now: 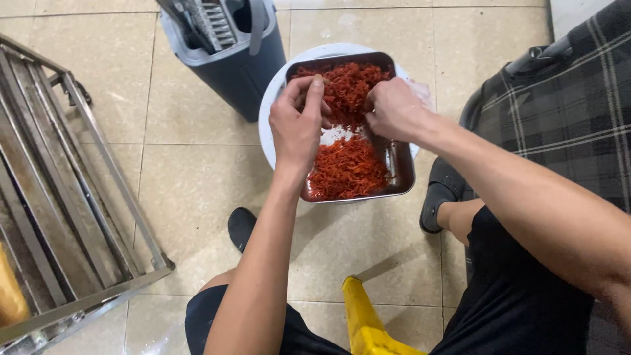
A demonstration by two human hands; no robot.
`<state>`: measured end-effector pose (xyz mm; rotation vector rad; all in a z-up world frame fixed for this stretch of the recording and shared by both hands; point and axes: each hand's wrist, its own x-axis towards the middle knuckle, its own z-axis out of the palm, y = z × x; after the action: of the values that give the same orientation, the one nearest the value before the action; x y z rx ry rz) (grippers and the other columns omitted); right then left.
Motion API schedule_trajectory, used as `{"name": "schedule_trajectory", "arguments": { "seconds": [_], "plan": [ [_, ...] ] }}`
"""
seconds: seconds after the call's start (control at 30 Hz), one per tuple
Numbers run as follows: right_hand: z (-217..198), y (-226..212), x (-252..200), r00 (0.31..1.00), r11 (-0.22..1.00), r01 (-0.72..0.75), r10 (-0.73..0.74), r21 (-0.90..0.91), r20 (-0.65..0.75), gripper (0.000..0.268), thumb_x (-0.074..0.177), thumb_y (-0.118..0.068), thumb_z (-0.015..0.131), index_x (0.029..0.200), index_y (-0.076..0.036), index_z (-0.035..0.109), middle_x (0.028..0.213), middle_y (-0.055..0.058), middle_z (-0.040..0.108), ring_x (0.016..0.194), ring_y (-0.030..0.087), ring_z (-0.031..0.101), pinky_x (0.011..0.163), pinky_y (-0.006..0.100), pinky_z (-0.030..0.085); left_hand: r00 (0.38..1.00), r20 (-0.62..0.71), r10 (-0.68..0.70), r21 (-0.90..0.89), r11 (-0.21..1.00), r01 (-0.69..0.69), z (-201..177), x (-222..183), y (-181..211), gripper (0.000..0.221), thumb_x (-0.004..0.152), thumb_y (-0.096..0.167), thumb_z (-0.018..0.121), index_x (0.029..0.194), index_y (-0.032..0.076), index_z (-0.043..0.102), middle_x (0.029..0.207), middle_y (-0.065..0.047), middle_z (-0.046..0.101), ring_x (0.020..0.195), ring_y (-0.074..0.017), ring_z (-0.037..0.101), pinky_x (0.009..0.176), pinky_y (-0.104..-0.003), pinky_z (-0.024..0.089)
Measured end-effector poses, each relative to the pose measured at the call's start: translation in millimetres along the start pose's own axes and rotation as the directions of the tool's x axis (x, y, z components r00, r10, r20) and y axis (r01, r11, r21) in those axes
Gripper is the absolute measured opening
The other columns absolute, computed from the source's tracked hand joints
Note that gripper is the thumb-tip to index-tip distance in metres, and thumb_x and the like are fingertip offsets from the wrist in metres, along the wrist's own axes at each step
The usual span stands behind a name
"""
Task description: The person shreds or separates dried meat by hand in a metal tray.
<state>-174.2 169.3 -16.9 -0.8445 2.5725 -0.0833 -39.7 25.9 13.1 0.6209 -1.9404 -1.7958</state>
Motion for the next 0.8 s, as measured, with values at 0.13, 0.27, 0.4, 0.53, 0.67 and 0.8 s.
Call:
{"name": "schedule_trajectory", "arguments": {
  "seconds": [0.13,0.27,0.4,0.53,0.67,0.8],
  "plan": [
    [-21.1,-3.5,-13.6,1.0,1.0,0.003,-0.004,0.022,0.025,0.017,0.1,-0.021,0.067,0.11,-0.011,0.077,0.089,0.015,0.078,0.065,0.025,0.073,0.054,0.038,0.064,0.999,-0.034,0.023,-0.107,0.994,-0.027,-21.0,1.8,-5.3,0.031,0.103,0.028,0.063,0.108,0.0,0.074,0.071,-0.002,0.067,0.059,-0.0067,0.062,0.052,-0.024,0.053],
    [-32.1,6.9,-23.5,0.897,0.936,0.35,-0.33,0.017,-0.295,0.022,0.098,-0.021,0.073,0.114,-0.008,0.079,0.097,0.014,0.079,0.074,0.023,0.076,0.067,0.033,0.061,0.999,-0.048,0.019,-0.104,0.994,-0.024,-31.9,1.0,-2.0,0.034,0.102,0.031,0.063,0.106,-0.001,0.075,0.07,-0.003,0.069,0.058,-0.0078,0.064,0.052,-0.024,0.053],
    [-39.3,4.7,-32.7,0.738,0.841,0.541,-0.475,-0.001,-0.479,0.021,0.1,-0.016,0.074,0.119,-0.006,0.079,0.101,0.015,0.078,0.086,0.023,0.078,0.078,0.033,0.063,1.0,0.004,-0.021,-0.027,0.999,0.021,-33.6,-1.5,3.2,0.039,0.099,0.037,0.063,0.107,0.001,0.076,0.07,-0.004,0.071,0.055,-0.0091,0.068,0.049,-0.024,0.051],
    [-42.5,-10.7,-41.2,0.728,0.815,0.577,-0.487,0.048,-0.482,0.019,0.099,-0.016,0.076,0.115,-0.007,0.08,0.101,0.013,0.078,0.084,0.023,0.077,0.077,0.034,0.063,0.999,0.045,-0.025,-0.011,1.0,0.026,-30.8,-0.8,2.8,0.045,0.098,0.041,0.063,0.112,0.001,0.076,0.072,-0.004,0.074,0.059,-0.0101,0.071,0.053,-0.023,0.057],
    [-42.0,-18.8,-48.8,0.634,0.721,0.693,-0.617,-0.013,-0.466,0.018,0.097,-0.014,0.075,0.112,-0.006,0.079,0.101,0.011,0.079,0.085,0.023,0.077,0.077,0.033,0.063,0.984,0.139,-0.115,0.044,0.993,0.11,-25.6,1.4,-7.8,0.051,0.094,0.047,0.063,0.114,0.002,0.075,0.081,-0.006,0.076,0.062,-0.0117,0.076,0.05,-0.026,0.058],
    [-38.7,-22.5,-52.4,0.576,0.67,0.738,-0.687,-0.079,-0.443,0.018,0.096,-0.016,0.075,0.11,-0.006,0.079,0.099,0.011,0.079,0.084,0.023,0.077,0.075,0.034,0.063,0.955,0.249,-0.16,-0.083,0.979,0.186,-25.2,4.1,-14.1,0.053,0.095,0.048,0.064,0.113,-0.001,0.076,0.09,-0.008,0.077,0.069,-0.0133,0.077,0.055,-0.026,0.06]
  ]
}}
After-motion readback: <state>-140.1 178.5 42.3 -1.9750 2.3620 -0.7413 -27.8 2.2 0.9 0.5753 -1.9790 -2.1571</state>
